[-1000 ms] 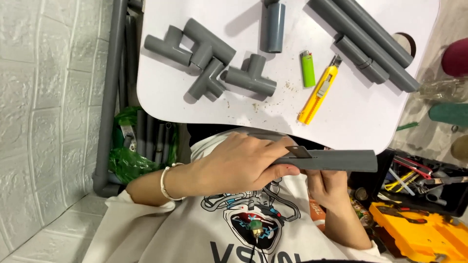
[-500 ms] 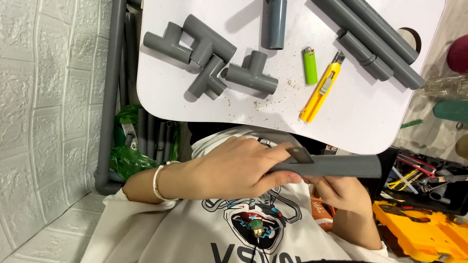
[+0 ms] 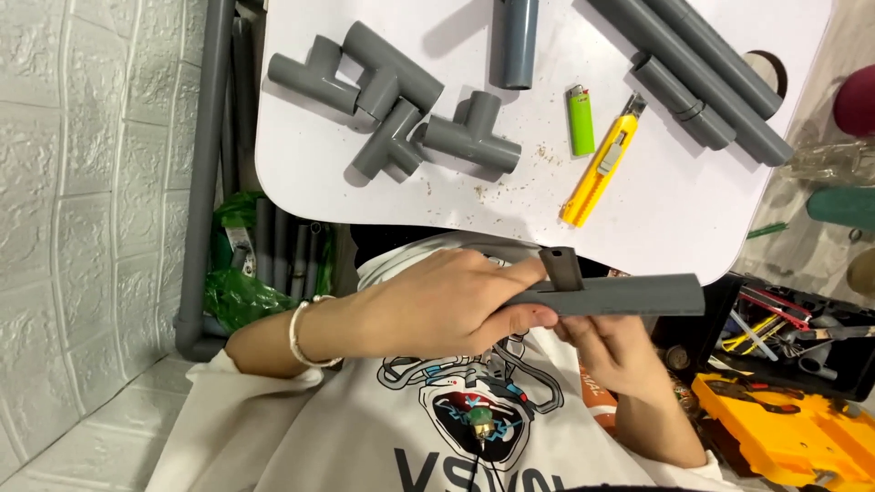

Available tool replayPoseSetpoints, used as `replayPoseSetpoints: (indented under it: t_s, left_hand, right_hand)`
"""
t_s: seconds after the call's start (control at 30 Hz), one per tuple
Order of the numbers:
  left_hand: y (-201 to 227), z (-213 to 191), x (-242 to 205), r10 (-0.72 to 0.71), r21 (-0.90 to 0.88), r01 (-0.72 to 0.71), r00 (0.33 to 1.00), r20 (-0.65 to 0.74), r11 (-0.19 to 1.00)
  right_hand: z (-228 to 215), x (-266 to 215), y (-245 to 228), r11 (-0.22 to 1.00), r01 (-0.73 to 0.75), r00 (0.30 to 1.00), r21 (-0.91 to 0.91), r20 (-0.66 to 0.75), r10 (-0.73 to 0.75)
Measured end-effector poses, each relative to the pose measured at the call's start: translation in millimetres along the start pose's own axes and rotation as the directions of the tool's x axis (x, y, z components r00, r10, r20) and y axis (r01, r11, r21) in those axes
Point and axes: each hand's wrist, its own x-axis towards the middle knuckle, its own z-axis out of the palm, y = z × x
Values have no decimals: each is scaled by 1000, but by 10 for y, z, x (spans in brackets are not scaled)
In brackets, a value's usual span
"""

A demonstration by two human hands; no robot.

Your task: A person uses a metal bar to repeatedly scrape and attempt to cut a PVC pipe on a small table.

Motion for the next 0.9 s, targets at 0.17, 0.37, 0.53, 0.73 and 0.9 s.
replayPoseSetpoints:
  t_s: [0.17, 0.37, 0.53, 0.73, 0.9]
  left_hand:
    - [19, -34, 91, 67, -46, -73, 990, -122, 996]
    - [-20, 61, 19, 89, -6, -91, 989, -121, 996]
    - [-92, 216, -333, 156, 91, -148, 984, -87, 985]
    - [-209, 380, -458, 137, -97, -144, 987, -81, 985]
    - [-260, 409, -599, -207, -214, 224, 973, 97, 951]
  right_hand:
    - [-102, 94, -181, 991, -129, 989, -37, -75, 126]
    - [-220, 151, -386, 984, -112, 991, -140, 59, 121]
    - [-212, -556, -89, 909, -131, 931, -395, 267, 250]
    - [103, -151, -455, 816, -484, 743, -316, 346, 574]
    - [47, -61, -599, 909, -373, 799, -184, 435, 416]
